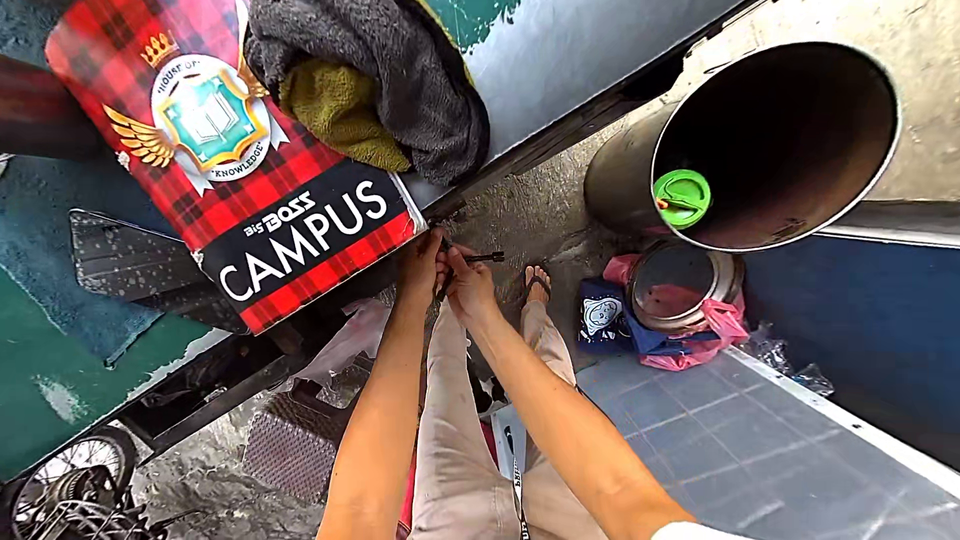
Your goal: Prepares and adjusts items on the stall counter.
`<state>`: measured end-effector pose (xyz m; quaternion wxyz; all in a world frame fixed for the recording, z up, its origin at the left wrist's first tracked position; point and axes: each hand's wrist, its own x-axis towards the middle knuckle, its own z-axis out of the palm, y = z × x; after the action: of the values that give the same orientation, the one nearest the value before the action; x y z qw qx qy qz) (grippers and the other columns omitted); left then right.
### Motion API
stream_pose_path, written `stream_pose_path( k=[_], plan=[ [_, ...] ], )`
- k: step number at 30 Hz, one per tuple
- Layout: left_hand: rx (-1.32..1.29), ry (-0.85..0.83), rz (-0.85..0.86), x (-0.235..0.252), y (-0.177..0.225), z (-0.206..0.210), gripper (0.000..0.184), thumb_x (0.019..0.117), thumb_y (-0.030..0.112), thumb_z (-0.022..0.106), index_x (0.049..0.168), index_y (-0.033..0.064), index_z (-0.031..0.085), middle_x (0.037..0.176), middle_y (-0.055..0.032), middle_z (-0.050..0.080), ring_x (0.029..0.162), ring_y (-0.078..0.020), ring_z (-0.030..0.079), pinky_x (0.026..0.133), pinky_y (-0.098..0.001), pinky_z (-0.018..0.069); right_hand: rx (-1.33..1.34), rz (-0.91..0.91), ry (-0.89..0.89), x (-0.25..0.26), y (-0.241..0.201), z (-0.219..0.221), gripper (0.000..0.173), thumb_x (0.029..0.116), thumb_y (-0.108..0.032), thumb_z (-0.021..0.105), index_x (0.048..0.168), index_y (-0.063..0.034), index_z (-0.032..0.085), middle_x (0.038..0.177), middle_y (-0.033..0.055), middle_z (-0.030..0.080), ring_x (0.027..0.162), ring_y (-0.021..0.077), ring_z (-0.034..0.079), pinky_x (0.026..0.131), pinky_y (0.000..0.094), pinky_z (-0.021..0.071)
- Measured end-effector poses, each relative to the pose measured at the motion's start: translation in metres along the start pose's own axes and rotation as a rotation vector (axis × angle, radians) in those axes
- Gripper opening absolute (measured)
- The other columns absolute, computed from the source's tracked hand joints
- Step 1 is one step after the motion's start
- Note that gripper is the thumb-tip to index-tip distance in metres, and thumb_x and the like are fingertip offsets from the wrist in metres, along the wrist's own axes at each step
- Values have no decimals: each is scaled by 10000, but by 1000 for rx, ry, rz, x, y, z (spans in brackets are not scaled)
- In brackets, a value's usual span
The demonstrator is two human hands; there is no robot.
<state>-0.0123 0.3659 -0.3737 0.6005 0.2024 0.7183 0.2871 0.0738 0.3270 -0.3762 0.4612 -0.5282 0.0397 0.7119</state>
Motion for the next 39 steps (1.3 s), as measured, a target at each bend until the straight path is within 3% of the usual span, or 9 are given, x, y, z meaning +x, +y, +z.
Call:
stream_pose_path(
  k=[8, 11, 16, 20, 24, 27, 31, 34, 39],
  plan=[
    [29, 11, -160, 4, 12, -8, 266, 1032, 319, 621, 1151, 105, 725, 640, 31, 561, 470, -29, 486, 422, -169, 411, 412, 256, 35, 4, 6, 16, 185, 1107, -231, 447, 1059, -111, 579, 828, 20, 630, 647, 89, 628, 616, 235, 575],
    [42, -40, -75, 6, 13, -11, 245, 1041, 242, 610, 1143, 44, 712, 844, -22, 677, 675, -51, 597, 641, -219, 518, -337, -261, 39, 3, 7, 9, 209, 1076, -59, 496, 1198, -30, 664, 940, 48, 729, 759, 74, 678, 718, 215, 572],
    [-154, -19, -184, 7, 16, 0, 258, 1071, 237, 545, 1188, 39, 660, 1041, -31, 710, 896, -65, 656, 816, -231, 531, -1456, -1045, -167, 25, -5, -32, 439, 908, 63, 617, 1330, -35, 681, 1073, 192, 728, 999, 377, 695, 893, 506, 550],
    [-139, -14, -58, 6, 9, 3, 218, 1071, 215, 544, 1099, 44, 676, 985, -14, 696, 854, -60, 625, 805, -235, 517, -1274, -702, -27, 3, -32, -42, 499, 935, -37, 617, 1428, 0, 550, 1399, 205, 604, 1385, 376, 495, 1155, 569, 388],
    [-241, -105, 28, 9, -6, -2, 250, 1101, 176, 447, 1112, 39, 655, 999, -13, 699, 877, -70, 644, 852, -259, 534, -265, 154, 39, -14, -31, -42, 423, 1118, -329, 385, 1424, -41, 439, 1201, 144, 660, 1035, 236, 694, 880, 413, 596],
    [-258, -188, 18, 13, -9, -9, 300, 1114, 207, 405, 1142, 49, 658, 976, -2, 704, 882, -75, 669, 854, -259, 561, 87, 266, -303, -2, -10, -46, 599, 1043, -554, 379, 1326, -43, 510, 1168, 184, 685, 1082, 306, 684, 981, 482, 552],
    [-310, -307, 54, 19, -14, -18, 327, 1112, 193, 371, 1157, 45, 658, 969, -10, 713, 891, -88, 682, 866, -272, 568, -162, 196, -407, 10, -21, -39, 613, 1057, -600, 312, 1271, -86, 568, 913, 36, 693, 817, 136, 671, 794, 309, 573],
    [-282, -355, 9, 16, -8, -23, 336, 1116, 241, 375, 1192, 81, 660, 962, 17, 703, 861, -64, 676, 813, -239, 572, -588, 83, -372, 19, -38, -28, 352, 1106, -264, 432, 930, -78, 672, 657, -57, 565, 559, 16, 491, 550, 189, 434],
    [-180, -224, -39, 17, -1, -19, 214, 1051, 110, 561, 1215, 19, 665, 1058, -55, 721, 889, -106, 686, 821, -281, 575, -1706, -341, -60, 10, -64, 0, 329, 934, -406, 744, 900, -79, 736, 778, 149, 704, 761, 368, 697, 683, 605, 526]
  ],
)
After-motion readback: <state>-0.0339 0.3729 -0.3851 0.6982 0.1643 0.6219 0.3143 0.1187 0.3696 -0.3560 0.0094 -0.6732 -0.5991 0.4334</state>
